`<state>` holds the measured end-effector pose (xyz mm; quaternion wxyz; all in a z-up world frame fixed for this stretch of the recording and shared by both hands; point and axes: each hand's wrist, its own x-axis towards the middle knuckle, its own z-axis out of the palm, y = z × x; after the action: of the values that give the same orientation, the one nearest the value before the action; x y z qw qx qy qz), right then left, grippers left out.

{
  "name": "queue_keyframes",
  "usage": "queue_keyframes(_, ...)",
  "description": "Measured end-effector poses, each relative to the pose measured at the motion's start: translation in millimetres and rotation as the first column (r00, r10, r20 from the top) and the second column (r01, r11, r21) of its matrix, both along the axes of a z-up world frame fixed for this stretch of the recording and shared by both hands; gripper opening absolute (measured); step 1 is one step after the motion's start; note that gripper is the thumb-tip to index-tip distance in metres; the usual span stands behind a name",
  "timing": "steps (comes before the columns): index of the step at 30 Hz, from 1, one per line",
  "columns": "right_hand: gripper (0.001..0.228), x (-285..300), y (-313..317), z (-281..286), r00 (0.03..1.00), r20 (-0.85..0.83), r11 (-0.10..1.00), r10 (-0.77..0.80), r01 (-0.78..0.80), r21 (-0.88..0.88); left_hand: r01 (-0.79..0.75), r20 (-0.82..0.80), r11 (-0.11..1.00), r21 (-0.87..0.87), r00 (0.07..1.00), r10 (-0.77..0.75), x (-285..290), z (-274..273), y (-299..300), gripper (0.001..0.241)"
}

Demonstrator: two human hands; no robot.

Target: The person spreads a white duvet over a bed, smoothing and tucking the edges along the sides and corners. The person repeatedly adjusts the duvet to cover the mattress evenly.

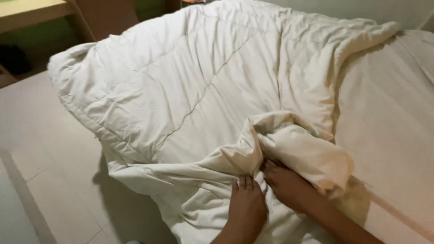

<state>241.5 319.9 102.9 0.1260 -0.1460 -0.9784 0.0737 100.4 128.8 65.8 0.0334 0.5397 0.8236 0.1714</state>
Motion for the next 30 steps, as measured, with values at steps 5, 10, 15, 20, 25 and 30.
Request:
queue_keyframes(5, 0.053, 21.3, -2.4, -3.8, 1.0, -0.004, 0.999, -0.031, 0.031, -0.03, 0.033, 0.093, 0.999, 0.024, 0.995, -0.035, 32.7, -60.6, -5.5, 0.063)
queue_keyframes(10, 0.055, 10.9, -99.6, 170.3, 0.994, 0.014, 0.993, -0.104, 0.104, -0.051, 0.019, 0.157, 0.998, 0.065, 0.987, -0.029, 55.8, -85.1, -7.6, 0.07)
queue_keyframes(15, 0.058, 14.1, -121.0, 214.6, 0.99, 0.004, 0.988, -0.141, 0.141, -0.067, 0.113, -0.003, 0.977, 0.181, 0.993, -0.114, 71.3, -172.8, -1.5, 0.069)
queue_keyframes(20, 0.061, 17.6, -99.6, 217.5, 0.977, -0.001, 0.975, -0.212, 0.211, -0.074, 0.108, 0.206, 0.994, -0.027, 0.973, -0.1, 38.9, -24.6, -8.1, 0.074)
queue_keyframes(25, 0.064, -1.4, -62.4, 207.8, 0.96, -0.019, 0.957, -0.279, 0.276, -0.091, 0.034, 0.307, 0.978, -0.205, 0.951, 0.031, 17.6, 115.3, -22.7, 0.075)
queue_keyframes(30, 0.067, 7.4, 28.2, 142.7, 0.935, -0.034, 0.933, -0.353, 0.348, -0.093, 0.101, 0.074, 0.976, 0.195, 0.99, -0.117, 20.4, 135.3, 28.0, 0.078)
